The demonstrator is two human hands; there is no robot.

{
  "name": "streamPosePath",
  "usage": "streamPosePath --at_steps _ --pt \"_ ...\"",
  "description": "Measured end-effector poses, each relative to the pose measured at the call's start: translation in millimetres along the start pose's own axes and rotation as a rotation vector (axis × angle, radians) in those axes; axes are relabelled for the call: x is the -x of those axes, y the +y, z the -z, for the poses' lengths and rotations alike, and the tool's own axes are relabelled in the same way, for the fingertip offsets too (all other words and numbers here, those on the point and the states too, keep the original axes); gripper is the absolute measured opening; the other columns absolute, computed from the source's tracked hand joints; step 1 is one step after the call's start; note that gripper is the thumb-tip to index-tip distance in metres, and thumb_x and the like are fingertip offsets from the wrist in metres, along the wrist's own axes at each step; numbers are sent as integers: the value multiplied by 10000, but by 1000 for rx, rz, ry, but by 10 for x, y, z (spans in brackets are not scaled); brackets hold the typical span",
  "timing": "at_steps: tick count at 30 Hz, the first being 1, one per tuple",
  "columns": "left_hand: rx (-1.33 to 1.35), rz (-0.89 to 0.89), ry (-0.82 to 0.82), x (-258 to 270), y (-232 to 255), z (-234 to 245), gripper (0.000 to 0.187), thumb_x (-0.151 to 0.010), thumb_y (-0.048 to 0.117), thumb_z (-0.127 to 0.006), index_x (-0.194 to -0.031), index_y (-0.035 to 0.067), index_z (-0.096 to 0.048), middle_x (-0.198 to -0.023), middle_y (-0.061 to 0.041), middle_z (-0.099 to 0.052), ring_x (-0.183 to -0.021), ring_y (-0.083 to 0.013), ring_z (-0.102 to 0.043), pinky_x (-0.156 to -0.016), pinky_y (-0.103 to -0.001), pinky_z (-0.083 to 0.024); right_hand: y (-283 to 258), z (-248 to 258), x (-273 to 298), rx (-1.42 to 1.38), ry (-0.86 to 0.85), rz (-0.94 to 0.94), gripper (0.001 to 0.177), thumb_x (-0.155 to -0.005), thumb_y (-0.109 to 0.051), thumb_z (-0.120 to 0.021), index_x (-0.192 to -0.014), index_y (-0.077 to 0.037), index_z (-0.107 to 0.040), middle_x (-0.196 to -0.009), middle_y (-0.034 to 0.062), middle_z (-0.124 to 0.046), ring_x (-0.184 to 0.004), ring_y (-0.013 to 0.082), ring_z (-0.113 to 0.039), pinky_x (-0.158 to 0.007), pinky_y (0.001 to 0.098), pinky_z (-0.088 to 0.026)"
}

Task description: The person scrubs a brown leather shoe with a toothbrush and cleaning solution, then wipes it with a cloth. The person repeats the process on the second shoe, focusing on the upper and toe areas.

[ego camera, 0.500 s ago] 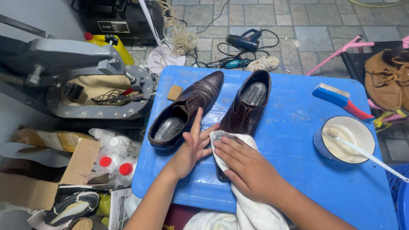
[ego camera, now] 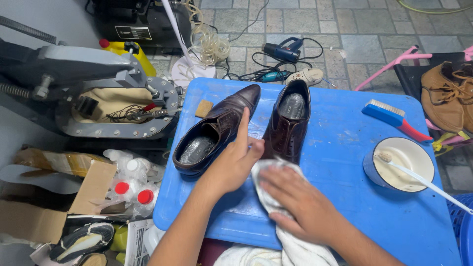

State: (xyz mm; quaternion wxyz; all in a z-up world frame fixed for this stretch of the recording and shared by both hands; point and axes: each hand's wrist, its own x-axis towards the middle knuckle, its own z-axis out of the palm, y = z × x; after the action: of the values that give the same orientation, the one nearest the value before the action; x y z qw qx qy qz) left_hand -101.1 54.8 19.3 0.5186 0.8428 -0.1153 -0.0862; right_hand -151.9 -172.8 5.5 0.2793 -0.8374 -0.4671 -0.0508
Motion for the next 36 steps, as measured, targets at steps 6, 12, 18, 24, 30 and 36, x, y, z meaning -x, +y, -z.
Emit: streamPosePath --at_steps 6,12,18,24,30,36 --pt "-107 38 -20 -106 204 27 1133 -881 756 -367 -1613 16 82 -1169 -210 -739 -1055 -385 -739 -943 -406 -541 -9 -3 -81 56 -11 -98 697 -891 -283 -645 -1491 13 -449 -1583 193 -409 -1506 380 -312 -1209 532 -217" --pt "-233 88 27 -97 189 11 1080 -904 730 -396 -1637 41 -2 -1214 -158 -757 -1127 -403 -683 -968 -437 -516 -72 9 178 -107 -115 -12 640 -904 -265 -675 -1474 -21 -517 -1545 158 -518 -1507 334 -388 -1237 528 -235" --pt "-125 -439 157 -360 200 -146 948 -1023 730 -433 -1656 56 -226 -1470 -214 -615 -1395 -371 -581 -1144 -441 -445 -69 29 173 -136 -112 26 665 -897 -293 -676 -1477 -14 -508 -1551 162 -510 -1499 341 -395 -1234 531 -244" --pt "-160 -438 66 -560 131 -174 1028 -906 809 -422 -1654 124 -252 -1336 -181 -680 -1306 -372 -615 -1063 -431 -478 62 62 39 61 -47 -99 672 -913 -380 -648 -1461 -19 -504 -1524 197 -481 -1470 365 -353 -1198 537 -209" --pt "-62 -417 67 -574 28 -209 1078 -914 867 -359 -1660 103 -216 -1390 -147 -666 -1353 -377 -600 -1098 -422 -468 120 4 -65 181 9 -162 642 -932 -346 -593 -1451 11 -471 -1533 210 -440 -1487 388 -306 -1210 537 -180" --pt "-85 -422 96 -564 54 -241 1043 -931 831 -374 -1648 90 -216 -1407 -144 -643 -1360 -378 -578 -1120 -431 -448 -101 -23 255 -8 -142 -31 589 -926 -189 -605 -1481 -17 -511 -1589 196 -434 -1497 384 -335 -1214 524 -209"
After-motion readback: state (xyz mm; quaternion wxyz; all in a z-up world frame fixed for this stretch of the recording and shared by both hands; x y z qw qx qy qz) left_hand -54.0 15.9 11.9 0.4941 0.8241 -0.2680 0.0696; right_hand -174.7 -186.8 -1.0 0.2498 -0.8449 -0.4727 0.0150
